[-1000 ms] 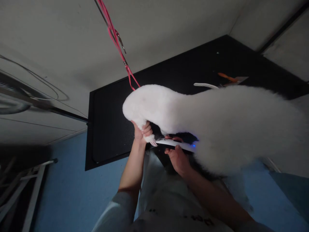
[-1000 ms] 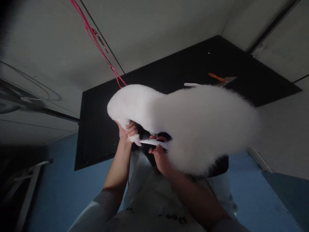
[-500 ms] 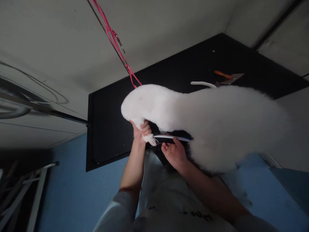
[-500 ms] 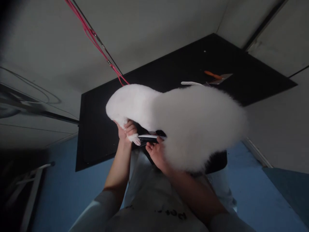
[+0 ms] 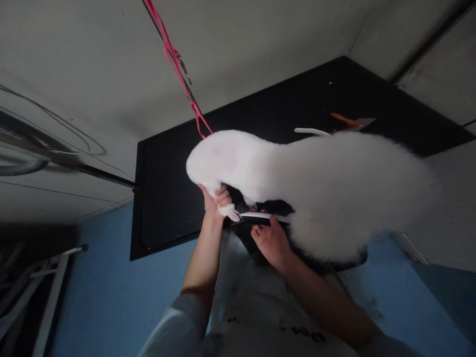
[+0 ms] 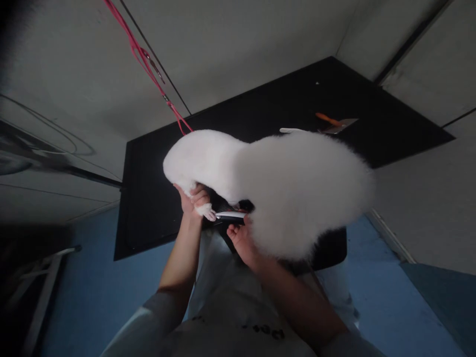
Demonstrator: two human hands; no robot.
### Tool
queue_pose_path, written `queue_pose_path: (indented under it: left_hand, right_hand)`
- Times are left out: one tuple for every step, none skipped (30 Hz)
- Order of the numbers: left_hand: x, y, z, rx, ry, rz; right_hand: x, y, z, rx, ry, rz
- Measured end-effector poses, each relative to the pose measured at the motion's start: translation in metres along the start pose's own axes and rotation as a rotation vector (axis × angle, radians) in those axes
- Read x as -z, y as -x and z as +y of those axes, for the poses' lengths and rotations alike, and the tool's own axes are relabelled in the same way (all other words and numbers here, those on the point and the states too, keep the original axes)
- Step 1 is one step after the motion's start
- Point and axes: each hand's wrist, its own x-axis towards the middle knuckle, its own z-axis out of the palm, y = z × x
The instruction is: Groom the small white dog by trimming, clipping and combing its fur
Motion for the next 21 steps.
queue_pose_path:
  left_hand:
    - [0.001,0.000,0.000,0.003,0.015,-0.009]
    - [0.001,-0.001,0.000,0.012,0.027,-0.021]
    - [0.002,-0.001,0.000,0.023,0.036,-0.033]
    - [0.003,-0.001,0.000,0.031,0.046,-0.043]
    - [0.003,-0.002,0.000,0.033,0.060,-0.051]
    - [0.004,-0.002,0.001,0.031,0.076,-0.055]
    - [0.004,-0.002,0.001,0.028,0.090,-0.058]
    - [0.005,-0.002,0.001,0.026,0.103,-0.059]
    - [0.005,-0.002,0.001,0.028,0.110,-0.059]
    - [0.005,-0.003,0.001,0.037,0.110,-0.059]
    - [0.004,-0.003,0.000,0.048,0.105,-0.058]
    - [0.004,-0.003,0.000,0.055,0.099,-0.057]
    - [0.003,-0.003,0.000,0.058,0.094,-0.055]
    - [0.002,-0.003,0.000,0.064,0.088,-0.050]
    - [0.001,-0.002,0.000,0.073,0.082,-0.043]
    - [0.000,-0.002,-0.001,0.082,0.079,-0.035]
    - [-0.001,-0.001,-0.002,0.088,0.082,-0.027]
    - [-0.001,0.000,-0.003,0.094,0.092,-0.022]
    - [-0.001,0.002,-0.004,0.091,0.113,-0.021]
    - [0.001,0.003,-0.006,0.078,0.141,-0.025]
    - [0.003,0.004,-0.009,0.061,0.167,-0.034]
  right_hand:
    - [0.000,0.000,-0.001,-0.059,-0.067,0.055]
    - [-0.001,0.000,-0.002,-0.106,-0.124,0.097]
    - [-0.001,0.001,-0.002,-0.132,-0.155,0.123]
    - [-0.002,0.001,-0.002,-0.151,-0.174,0.135]
    - [-0.003,0.002,-0.002,-0.164,-0.187,0.143]
    - [-0.003,0.002,-0.002,-0.171,-0.197,0.152]
    - [-0.004,0.003,-0.002,-0.167,-0.204,0.162]
    - [-0.004,0.003,-0.002,-0.162,-0.206,0.170]
    - [-0.004,0.004,-0.002,-0.161,-0.201,0.172]
    - [-0.004,0.004,-0.002,-0.160,-0.191,0.165]
    - [-0.004,0.004,-0.001,-0.156,-0.181,0.156]
    - [-0.004,0.004,-0.001,-0.148,-0.173,0.147]
    - [-0.004,0.003,0.000,-0.134,-0.165,0.141]
    - [-0.003,0.002,0.001,-0.116,-0.150,0.137]
    - [-0.002,0.002,0.002,-0.097,-0.126,0.131]
    - [0.000,0.001,0.002,-0.081,-0.091,0.118]
    - [0.002,0.001,0.003,-0.058,-0.049,0.098]
    - [0.005,0.002,0.003,-0.017,-0.001,0.077]
    - [0.009,0.003,0.003,0.048,0.055,0.056]
    - [0.013,0.005,0.002,0.135,0.121,0.038]
    - [0.017,0.008,0.001,0.215,0.204,0.011]
